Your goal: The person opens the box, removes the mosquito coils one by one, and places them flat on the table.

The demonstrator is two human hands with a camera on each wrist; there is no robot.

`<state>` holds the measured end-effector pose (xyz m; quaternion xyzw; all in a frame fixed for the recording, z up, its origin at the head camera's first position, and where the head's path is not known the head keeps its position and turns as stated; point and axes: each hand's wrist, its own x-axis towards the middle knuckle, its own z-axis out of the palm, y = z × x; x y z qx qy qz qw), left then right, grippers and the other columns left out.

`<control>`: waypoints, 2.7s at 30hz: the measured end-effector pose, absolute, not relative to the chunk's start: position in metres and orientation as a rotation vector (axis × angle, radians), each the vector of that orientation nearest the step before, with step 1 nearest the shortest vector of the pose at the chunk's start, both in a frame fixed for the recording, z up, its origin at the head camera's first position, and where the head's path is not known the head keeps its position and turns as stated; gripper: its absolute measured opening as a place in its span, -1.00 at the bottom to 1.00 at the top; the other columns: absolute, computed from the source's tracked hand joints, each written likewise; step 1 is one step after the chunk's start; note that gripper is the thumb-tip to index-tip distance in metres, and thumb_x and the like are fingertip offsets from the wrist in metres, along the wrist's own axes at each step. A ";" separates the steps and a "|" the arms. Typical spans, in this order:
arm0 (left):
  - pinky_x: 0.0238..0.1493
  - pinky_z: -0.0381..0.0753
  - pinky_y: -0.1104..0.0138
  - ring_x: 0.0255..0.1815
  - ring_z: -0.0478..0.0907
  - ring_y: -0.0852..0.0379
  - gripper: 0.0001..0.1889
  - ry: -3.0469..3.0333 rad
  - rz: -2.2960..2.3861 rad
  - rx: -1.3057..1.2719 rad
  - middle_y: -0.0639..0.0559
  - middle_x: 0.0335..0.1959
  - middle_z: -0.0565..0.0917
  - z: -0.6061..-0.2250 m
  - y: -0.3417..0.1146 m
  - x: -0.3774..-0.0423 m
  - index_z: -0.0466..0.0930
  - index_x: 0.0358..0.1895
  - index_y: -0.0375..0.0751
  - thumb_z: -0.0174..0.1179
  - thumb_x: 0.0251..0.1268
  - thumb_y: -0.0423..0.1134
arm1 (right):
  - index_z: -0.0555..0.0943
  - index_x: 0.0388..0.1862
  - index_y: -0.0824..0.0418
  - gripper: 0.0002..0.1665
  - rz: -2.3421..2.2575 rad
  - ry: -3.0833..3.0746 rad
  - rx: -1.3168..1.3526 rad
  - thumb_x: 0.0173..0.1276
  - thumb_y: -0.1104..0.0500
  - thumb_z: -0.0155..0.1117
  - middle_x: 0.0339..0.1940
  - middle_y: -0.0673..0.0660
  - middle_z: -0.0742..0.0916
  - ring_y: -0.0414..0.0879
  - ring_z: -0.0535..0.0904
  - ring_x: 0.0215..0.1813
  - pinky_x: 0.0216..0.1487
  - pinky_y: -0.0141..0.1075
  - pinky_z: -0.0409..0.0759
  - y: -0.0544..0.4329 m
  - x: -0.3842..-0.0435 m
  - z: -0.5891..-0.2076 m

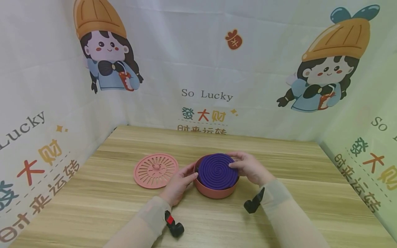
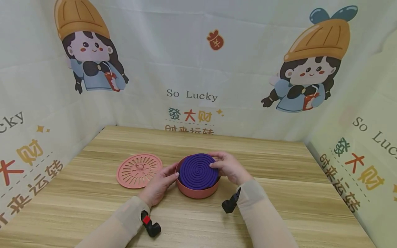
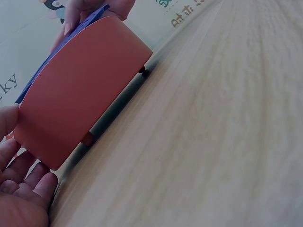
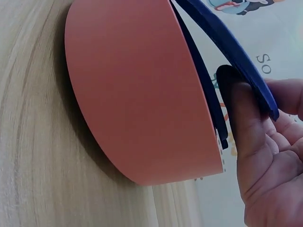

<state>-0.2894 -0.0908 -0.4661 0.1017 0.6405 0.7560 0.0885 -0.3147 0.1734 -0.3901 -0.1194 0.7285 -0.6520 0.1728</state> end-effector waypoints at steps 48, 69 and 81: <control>0.43 0.06 0.01 0.43 0.19 -0.03 -0.47 1.902 2.255 0.321 -0.12 0.38 0.37 -0.467 -0.091 -0.289 0.28 0.42 -0.20 0.08 0.41 -0.31 | 0.27 0.31 0.33 -0.44 -2.123 1.789 -0.322 0.32 0.46 0.04 -0.23 -0.01 0.69 -0.21 0.63 -0.35 -0.36 -0.33 0.63 0.184 -0.310 -0.412; 0.43 0.06 -0.02 0.43 0.20 -0.04 -0.46 1.917 2.258 0.278 -0.12 0.36 0.40 -0.469 -0.091 -0.290 0.31 0.41 -0.17 0.13 0.37 -0.29 | 0.48 -0.05 0.09 -0.63 -2.483 1.541 -0.164 0.41 0.50 -0.10 -0.37 0.01 0.73 -0.20 0.67 -0.46 -0.43 -0.40 0.64 0.217 -0.322 -0.397; 0.42 0.10 -0.01 0.44 0.18 -0.07 -0.43 1.901 2.254 0.287 -0.16 0.38 0.36 -0.466 -0.091 -0.290 0.27 0.42 -0.23 0.14 0.38 -0.27 | 0.32 0.07 0.13 -0.63 -2.589 1.504 0.070 0.41 0.48 -0.05 -0.38 0.02 0.70 -0.19 0.66 -0.44 -0.40 -0.38 0.65 0.229 -0.330 -0.397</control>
